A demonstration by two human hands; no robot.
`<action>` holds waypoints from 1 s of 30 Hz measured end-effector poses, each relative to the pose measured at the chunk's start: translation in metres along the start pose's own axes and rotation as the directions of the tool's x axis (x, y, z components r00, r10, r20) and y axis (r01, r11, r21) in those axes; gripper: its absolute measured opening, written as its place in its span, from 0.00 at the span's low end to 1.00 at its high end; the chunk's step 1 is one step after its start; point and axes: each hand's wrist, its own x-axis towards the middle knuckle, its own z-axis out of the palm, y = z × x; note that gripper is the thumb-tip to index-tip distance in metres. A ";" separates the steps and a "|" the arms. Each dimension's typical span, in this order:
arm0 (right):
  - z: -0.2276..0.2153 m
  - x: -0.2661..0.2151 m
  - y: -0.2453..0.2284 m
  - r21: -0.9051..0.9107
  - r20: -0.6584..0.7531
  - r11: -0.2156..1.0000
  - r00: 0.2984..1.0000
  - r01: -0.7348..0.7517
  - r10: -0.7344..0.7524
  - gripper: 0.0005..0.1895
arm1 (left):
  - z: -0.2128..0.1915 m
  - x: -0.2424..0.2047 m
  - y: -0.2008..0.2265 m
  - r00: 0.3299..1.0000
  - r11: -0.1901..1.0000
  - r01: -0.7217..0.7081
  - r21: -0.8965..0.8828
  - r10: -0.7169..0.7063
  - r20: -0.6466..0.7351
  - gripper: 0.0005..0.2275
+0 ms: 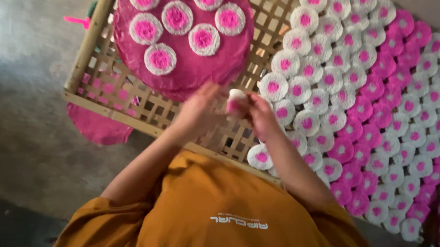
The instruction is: The person is assembling pink and white paper decorations by placing smaller white and pink flowered discs onto larger pink paper circles on a wooden lattice structure and moving the items between work surfaces.
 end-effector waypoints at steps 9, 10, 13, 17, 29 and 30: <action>-0.001 -0.081 0.010 -0.830 -0.073 0.558 0.994 -0.014 -0.085 0.16 | -0.027 0.033 -0.115 0.896 0.851 0.375 0.368 -0.232 -0.378 0.28; 0.001 -0.085 0.016 -0.870 -0.010 0.483 0.977 0.098 -0.215 0.16 | -0.029 0.035 -0.117 0.882 0.853 0.432 0.294 -0.332 -0.333 0.27; -0.002 -0.088 0.026 -0.905 0.110 0.302 0.851 0.300 -0.513 0.16 | -0.031 0.041 -0.126 0.802 0.830 0.548 0.106 -0.485 -0.348 0.25; -0.003 -0.080 0.027 -0.910 0.155 0.175 0.700 0.376 -0.697 0.15 | -0.044 0.053 -0.149 0.773 0.846 0.530 0.060 -0.453 -0.445 0.37; 0.021 -0.060 0.017 -0.784 -0.021 0.473 0.744 0.402 -0.668 0.15 | -0.041 0.042 -0.129 0.899 0.959 0.242 0.150 -0.163 -0.407 0.04; 0.021 -0.054 0.021 -0.611 -0.054 0.689 0.847 0.391 -0.529 0.14 | -0.036 0.033 -0.107 0.926 0.975 0.172 0.138 -0.112 -0.360 0.04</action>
